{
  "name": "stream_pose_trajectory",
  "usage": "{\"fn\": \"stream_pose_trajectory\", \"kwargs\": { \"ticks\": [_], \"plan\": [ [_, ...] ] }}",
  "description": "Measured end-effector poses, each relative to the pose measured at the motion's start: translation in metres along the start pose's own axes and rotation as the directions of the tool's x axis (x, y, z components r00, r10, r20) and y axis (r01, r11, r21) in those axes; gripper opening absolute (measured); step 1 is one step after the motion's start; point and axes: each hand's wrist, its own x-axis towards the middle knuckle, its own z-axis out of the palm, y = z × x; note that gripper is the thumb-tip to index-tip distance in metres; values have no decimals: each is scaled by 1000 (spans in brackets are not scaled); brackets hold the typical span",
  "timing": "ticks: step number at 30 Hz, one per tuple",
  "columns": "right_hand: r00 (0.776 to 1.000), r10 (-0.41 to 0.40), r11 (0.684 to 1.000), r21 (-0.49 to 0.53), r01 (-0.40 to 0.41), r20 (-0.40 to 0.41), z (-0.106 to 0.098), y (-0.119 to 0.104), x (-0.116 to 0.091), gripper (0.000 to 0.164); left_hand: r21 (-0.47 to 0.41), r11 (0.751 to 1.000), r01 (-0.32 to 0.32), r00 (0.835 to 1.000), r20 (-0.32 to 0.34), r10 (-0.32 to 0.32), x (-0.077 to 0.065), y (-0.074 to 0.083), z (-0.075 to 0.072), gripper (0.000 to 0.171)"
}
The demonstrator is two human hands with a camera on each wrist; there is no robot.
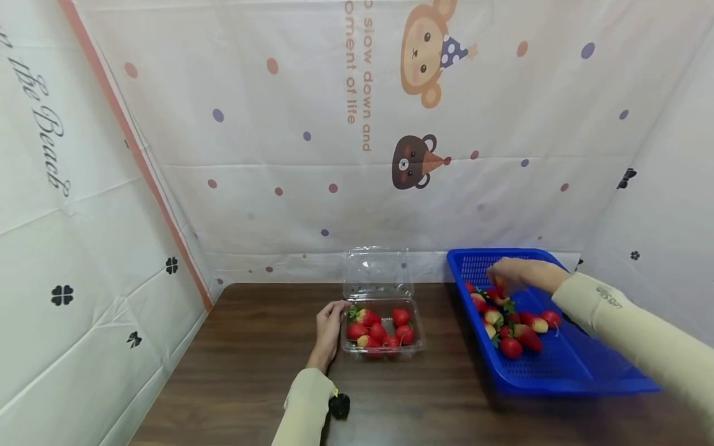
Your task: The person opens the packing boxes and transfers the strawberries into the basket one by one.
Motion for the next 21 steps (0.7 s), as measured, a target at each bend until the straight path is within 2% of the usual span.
{"fn": "stream_pose_trajectory", "kwargs": {
  "ticks": [2,4,6,9,11,14,16,18,21],
  "plan": [
    [1000,28,998,50,-29,13,12,7,-1,25,5,1000,-12,1000,1,12,0,-1,1,27],
    [994,92,985,143,-99,54,22,12,-4,27,1,1000,-31,999,11,31,0,-2,2,26],
    [981,156,966,189,-175,114,30,15,-8,33,-8,998,-67,997,34,67,0,-6,2,26],
    [949,230,918,275,-285,214,37,19,-16,42,-38,990,-135,988,66,137,-2,-8,2,24],
    [942,238,911,283,-300,235,40,20,-19,51,-39,988,-151,986,68,154,-3,-7,1,24],
    [950,227,926,253,-279,215,43,22,-21,56,-23,994,-102,994,37,103,-3,-3,1,24],
    [946,249,932,214,-293,210,45,23,-23,58,-3,999,-41,999,15,41,-1,-1,1,25],
    [928,283,923,193,-332,240,46,23,-24,59,8,1000,1,1000,5,-1,1,0,1,26],
    [885,348,880,215,-422,310,45,23,-25,63,4,1000,27,1000,1,-27,2,2,1,25]
  ]
}}
